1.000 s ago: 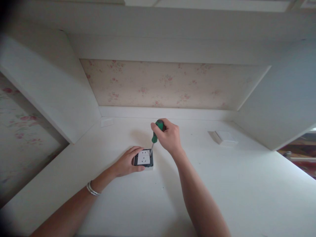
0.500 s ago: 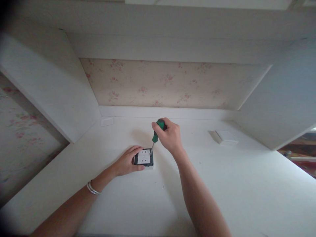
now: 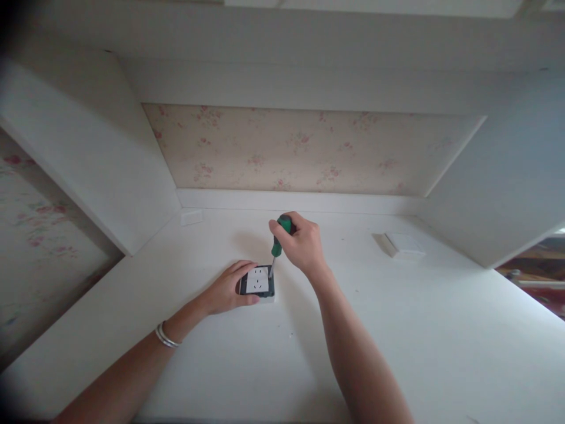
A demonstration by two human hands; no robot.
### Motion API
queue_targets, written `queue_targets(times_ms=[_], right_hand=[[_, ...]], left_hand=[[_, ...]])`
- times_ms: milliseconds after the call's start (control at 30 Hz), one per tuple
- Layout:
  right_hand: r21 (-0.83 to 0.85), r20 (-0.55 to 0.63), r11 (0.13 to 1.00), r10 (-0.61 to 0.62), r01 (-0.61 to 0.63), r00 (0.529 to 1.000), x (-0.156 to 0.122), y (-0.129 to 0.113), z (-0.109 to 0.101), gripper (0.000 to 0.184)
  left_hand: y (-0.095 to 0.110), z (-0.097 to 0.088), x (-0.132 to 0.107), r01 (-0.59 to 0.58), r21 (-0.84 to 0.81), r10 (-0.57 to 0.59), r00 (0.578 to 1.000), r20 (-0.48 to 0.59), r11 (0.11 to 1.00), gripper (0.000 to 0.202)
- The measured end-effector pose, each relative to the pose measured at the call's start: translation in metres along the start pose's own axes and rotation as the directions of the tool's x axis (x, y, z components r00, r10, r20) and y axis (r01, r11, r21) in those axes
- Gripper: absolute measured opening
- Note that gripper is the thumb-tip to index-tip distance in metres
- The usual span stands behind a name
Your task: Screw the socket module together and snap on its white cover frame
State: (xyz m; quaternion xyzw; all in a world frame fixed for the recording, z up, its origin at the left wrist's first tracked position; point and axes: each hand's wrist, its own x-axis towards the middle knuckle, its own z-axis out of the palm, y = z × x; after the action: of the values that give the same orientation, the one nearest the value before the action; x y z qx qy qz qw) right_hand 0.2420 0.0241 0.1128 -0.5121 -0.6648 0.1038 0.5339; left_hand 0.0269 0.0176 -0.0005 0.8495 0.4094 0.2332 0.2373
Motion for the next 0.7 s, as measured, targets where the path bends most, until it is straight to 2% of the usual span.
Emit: queue_targets(times_ms=[267, 533, 700], right_hand=[[-0.011, 0.035, 1.0, -0.008, 0.008, 0.999, -0.0003, -0.0007, 0.0002, 0.028], [0.026, -0.085, 0.999, 0.03, -0.028, 0.996, -0.0004, 0.0022, -0.0003, 0.03], [0.024, -0.069, 1.0, 0.019, -0.018, 0.997, -0.0009, 0.0027, 0.0011, 0.03]], left_hand=[[-0.0018, 0.0012, 0.0002, -0.005, -0.002, 0.005, 1.0, -0.009, 1.0, 0.081], [-0.0021, 0.0009, -0.0008, -0.004, 0.0, 0.004, 1.0, -0.006, 1.0, 0.079], [-0.0025, 0.0014, -0.0009, 0.002, 0.006, -0.002, 1.0, 0.0, 1.0, 0.08]])
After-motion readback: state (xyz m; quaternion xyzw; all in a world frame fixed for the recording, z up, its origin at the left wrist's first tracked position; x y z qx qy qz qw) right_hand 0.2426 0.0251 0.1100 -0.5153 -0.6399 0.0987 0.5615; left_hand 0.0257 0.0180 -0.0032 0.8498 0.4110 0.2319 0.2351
